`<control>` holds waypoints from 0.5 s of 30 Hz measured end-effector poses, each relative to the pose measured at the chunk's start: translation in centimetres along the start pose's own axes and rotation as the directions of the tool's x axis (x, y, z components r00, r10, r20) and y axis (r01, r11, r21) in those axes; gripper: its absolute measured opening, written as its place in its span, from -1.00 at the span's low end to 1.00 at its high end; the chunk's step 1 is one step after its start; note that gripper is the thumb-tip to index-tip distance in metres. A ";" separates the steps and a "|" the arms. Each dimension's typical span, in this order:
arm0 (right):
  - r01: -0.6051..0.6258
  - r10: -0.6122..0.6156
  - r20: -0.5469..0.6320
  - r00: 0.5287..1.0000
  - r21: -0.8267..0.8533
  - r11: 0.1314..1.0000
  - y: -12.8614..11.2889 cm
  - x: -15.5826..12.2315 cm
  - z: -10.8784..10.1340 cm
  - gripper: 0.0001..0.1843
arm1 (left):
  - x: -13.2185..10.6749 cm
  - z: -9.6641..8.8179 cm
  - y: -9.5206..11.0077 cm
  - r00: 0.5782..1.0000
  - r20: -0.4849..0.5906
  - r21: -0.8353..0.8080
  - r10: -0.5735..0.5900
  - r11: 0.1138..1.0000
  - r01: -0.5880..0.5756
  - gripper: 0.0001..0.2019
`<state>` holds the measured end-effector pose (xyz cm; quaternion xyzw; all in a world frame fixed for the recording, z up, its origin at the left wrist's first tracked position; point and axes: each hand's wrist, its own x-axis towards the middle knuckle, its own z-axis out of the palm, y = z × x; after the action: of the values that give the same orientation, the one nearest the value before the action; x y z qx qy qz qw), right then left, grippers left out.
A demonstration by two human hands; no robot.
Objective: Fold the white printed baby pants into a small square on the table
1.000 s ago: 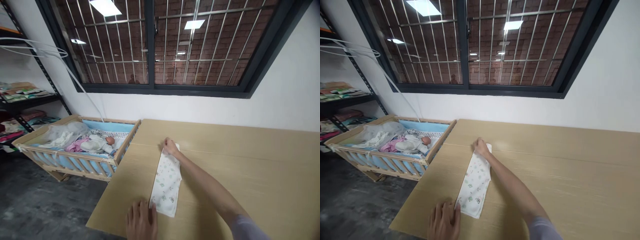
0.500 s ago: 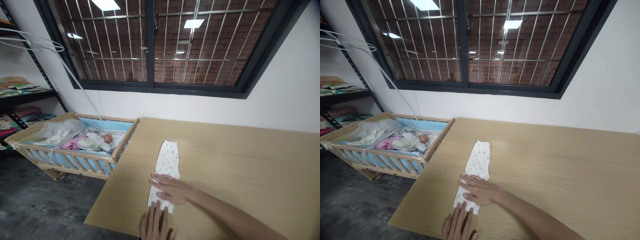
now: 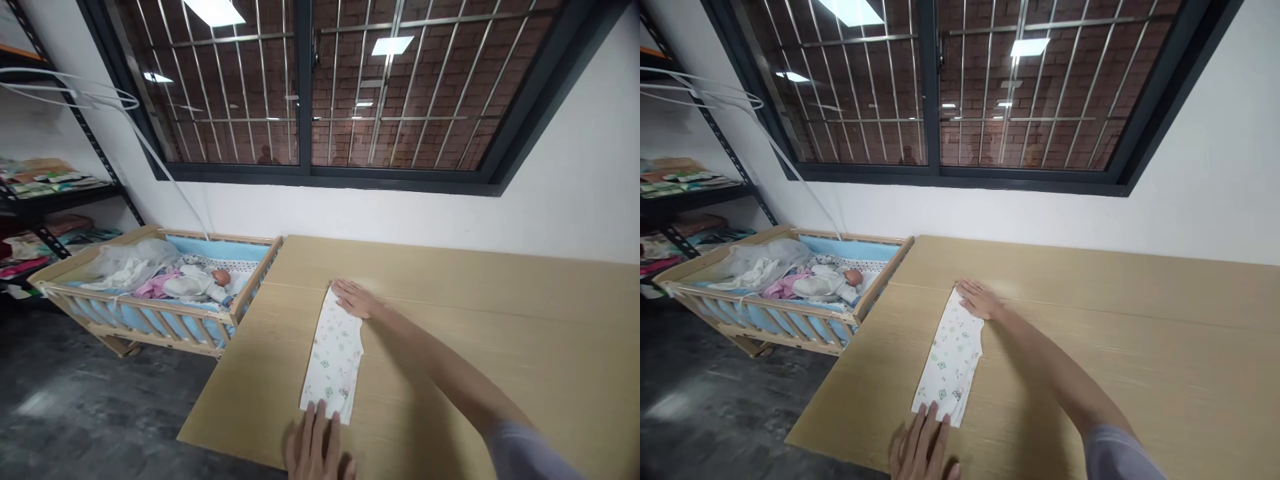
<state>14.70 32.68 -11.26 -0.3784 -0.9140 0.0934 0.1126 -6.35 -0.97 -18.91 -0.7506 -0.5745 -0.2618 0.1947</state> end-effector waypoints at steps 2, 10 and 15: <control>0.034 -0.032 -0.099 0.995 0.014 0.999 -3.1 -2.1 -0.2 -0.39 | 1.2 -1.3 -1.5 0.998 0.035 -0.039 0.050 0.998 -0.048 -0.61; 0.207 -0.202 -0.046 0.978 0.234 0.950 -17.1 -16.3 -0.7 -0.54 | 7.2 -4.6 -6.9 0.953 0.162 -0.313 0.256 0.929 -0.196 -0.67; 0.112 -0.111 -0.016 0.994 0.170 0.979 -19.1 -21.7 1.5 -0.32 | 6.6 -5.6 -6.6 0.904 0.183 -0.366 0.387 0.880 -0.303 -0.66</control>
<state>16.44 3.83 -10.70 -0.3159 -0.9220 0.1638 0.1527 -12.30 2.45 -10.48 -0.8902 -0.3985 -0.2178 0.0362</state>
